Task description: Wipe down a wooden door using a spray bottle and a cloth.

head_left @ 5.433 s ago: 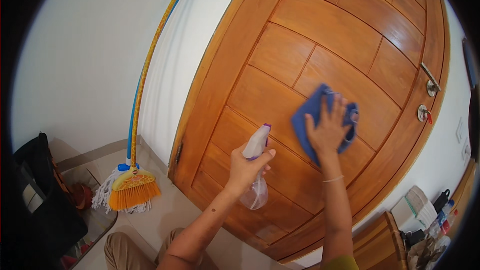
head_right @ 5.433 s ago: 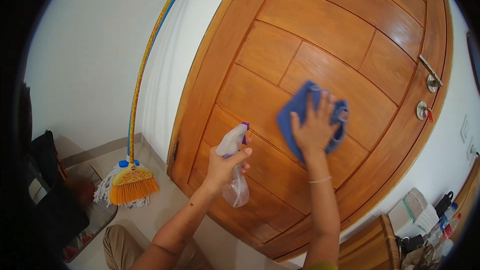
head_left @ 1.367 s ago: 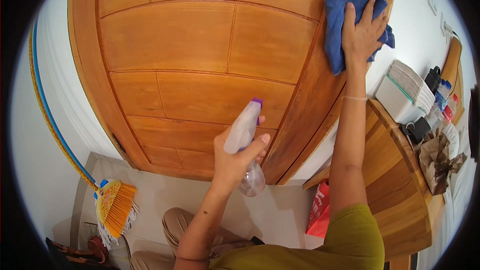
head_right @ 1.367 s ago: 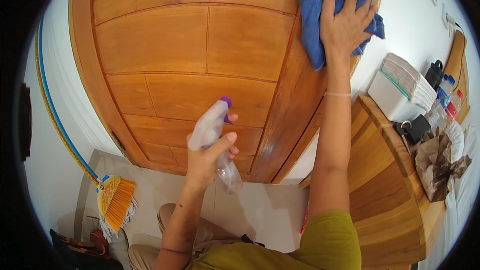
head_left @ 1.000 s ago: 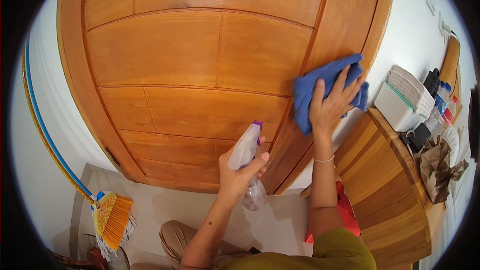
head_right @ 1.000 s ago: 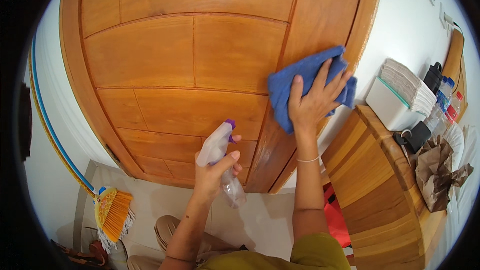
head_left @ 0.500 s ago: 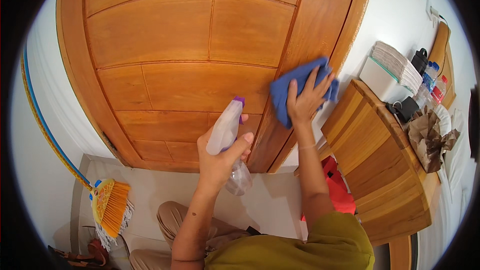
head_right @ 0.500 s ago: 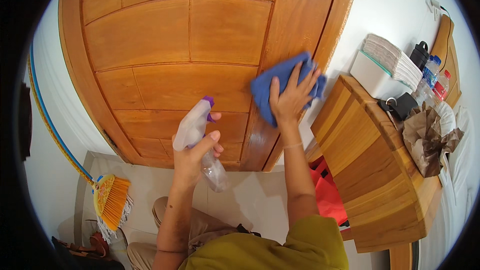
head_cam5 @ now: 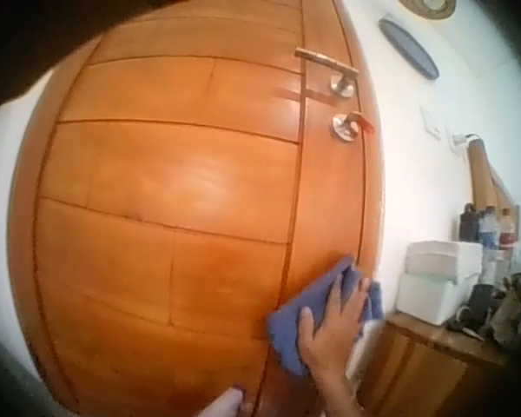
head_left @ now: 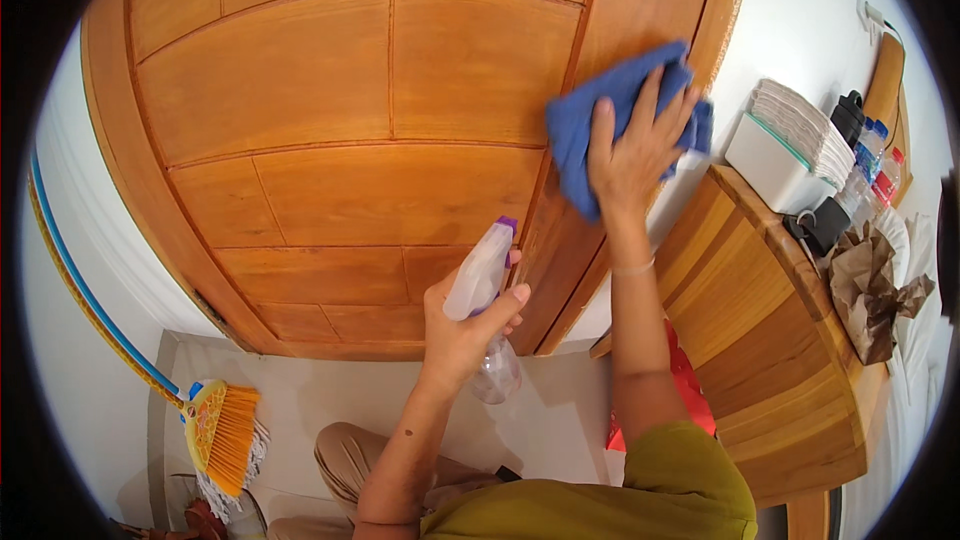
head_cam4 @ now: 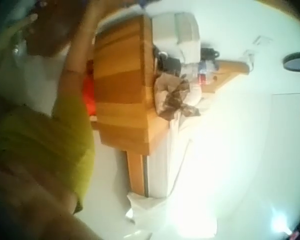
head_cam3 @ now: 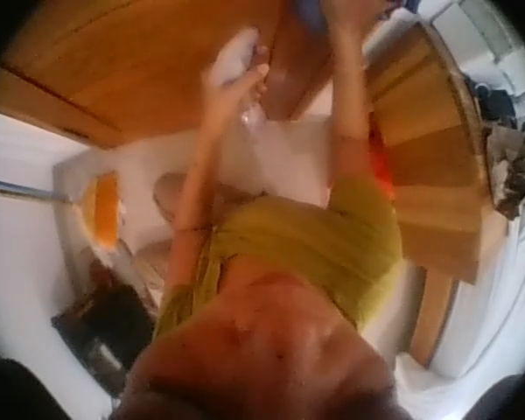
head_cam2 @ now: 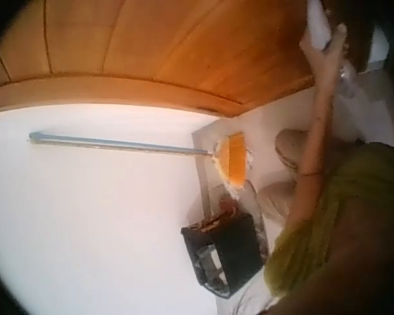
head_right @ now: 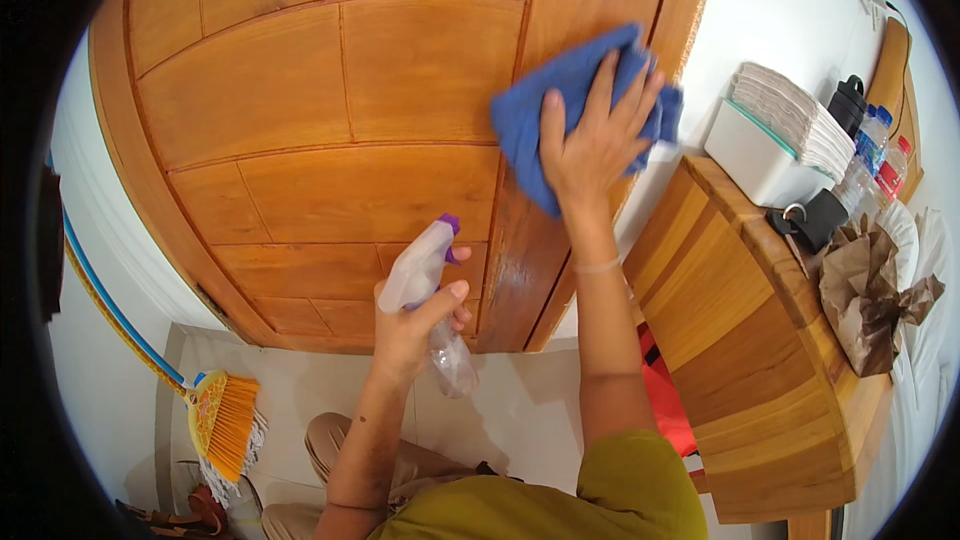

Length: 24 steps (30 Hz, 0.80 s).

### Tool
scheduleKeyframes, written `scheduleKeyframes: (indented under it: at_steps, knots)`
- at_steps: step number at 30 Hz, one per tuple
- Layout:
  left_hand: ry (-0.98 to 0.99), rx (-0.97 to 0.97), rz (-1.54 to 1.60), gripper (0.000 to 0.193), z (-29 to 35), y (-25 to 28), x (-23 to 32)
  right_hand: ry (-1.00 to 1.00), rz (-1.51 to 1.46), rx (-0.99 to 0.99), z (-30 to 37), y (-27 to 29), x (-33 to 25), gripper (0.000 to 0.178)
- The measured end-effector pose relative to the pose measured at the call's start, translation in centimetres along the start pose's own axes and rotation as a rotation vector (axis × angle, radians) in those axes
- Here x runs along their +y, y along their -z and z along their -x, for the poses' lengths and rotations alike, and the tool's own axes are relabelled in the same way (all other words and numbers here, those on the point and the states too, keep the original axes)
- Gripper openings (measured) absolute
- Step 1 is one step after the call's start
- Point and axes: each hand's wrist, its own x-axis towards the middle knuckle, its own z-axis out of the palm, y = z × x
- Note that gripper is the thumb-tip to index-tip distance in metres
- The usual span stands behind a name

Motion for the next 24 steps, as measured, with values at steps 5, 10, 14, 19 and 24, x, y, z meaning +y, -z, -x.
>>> scheduleKeyframes:
  at_steps: [5, 10, 14, 19, 24]
  knots:
    - [-0.002, 0.006, 0.037, 0.04, -0.5, -0.1, -0.8, -0.026, 0.01, -0.109, 10.7, 0.5, 1.4, 0.072]
    - [0.001, 0.017, 0.063, 0.039, 0.9, 0.5, -0.2, -0.019, -0.033, -0.2, 20.7, 0.9, 2.5, 0.073]
    - [-0.025, 0.031, 0.041, 0.039, 2.1, 1.6, 0.7, 0.032, 0.028, -0.311, 23.4, 1.5, 2.5, 0.071]
    - [-0.05, 0.037, 0.029, 0.04, 3.4, 2.6, 2.0, 0.002, 0.027, -0.17, 13.6, 1.4, -0.5, 0.069]
    - [-0.033, 0.035, 0.04, 0.04, 3.0, 3.1, 1.5, 0.129, 0.084, -0.007, -1.8, 0.3, -3.0, 0.068]
